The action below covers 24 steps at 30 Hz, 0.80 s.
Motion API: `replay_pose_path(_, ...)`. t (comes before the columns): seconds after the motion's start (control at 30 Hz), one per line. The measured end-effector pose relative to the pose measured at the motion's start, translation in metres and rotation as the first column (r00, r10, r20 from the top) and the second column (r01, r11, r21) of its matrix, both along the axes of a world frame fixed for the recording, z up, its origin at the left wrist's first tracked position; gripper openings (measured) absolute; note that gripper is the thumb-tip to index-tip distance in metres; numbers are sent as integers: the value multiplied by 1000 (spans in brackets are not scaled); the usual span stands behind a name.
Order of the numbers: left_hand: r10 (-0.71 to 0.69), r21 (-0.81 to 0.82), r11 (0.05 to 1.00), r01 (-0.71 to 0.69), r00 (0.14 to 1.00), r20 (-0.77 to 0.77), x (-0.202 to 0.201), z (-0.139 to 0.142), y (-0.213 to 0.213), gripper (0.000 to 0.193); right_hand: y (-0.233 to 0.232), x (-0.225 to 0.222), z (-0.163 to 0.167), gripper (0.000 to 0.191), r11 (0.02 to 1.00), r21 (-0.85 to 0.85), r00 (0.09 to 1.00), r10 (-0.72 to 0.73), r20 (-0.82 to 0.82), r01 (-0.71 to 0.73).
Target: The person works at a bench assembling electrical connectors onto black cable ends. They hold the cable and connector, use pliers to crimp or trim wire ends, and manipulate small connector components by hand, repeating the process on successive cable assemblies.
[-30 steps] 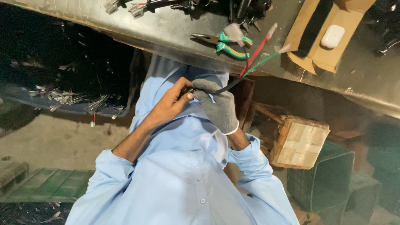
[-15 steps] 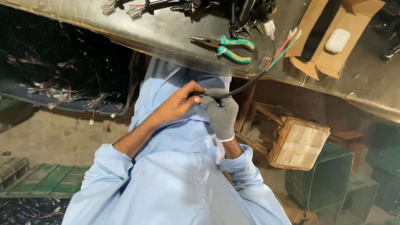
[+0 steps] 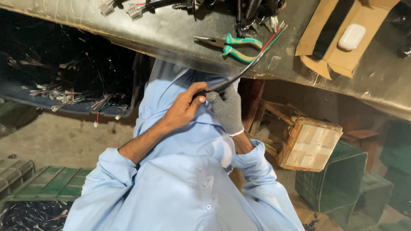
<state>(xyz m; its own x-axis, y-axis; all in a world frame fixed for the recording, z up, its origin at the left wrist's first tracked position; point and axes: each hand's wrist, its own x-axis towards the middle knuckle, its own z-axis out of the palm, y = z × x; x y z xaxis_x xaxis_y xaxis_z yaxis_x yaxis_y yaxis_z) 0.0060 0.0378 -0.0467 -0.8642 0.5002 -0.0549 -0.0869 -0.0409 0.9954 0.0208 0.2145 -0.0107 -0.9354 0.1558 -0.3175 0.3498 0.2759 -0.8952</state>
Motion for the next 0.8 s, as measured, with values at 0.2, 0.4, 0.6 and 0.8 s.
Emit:
replay_pose_path(0.2, -12, 199, 980, -28, 980, 198, -28, 19, -30, 24, 20, -59, 45, 52, 474, 870, 774, 496, -394, 140)
replay_pose_path(0.4, -16, 38, 999, 11, 992, 126, -39, 41, -46, 46, 33, -53, 47, 36, 431, 902, 750, 588, -302, 26)
replay_pose_path(0.6, 18, -145, 989, -20, 1000, -21, -25, 45, -36, 37, -8, 6, 2, 23, 947, -319, 985, 22, 173, 35)
replay_pose_path(0.8, -33, -133, 991, 32, 999, -5, -17, 36, -39, 34, -13, 4, -30, 38, 957, 171, 914, 276, -298, -233)
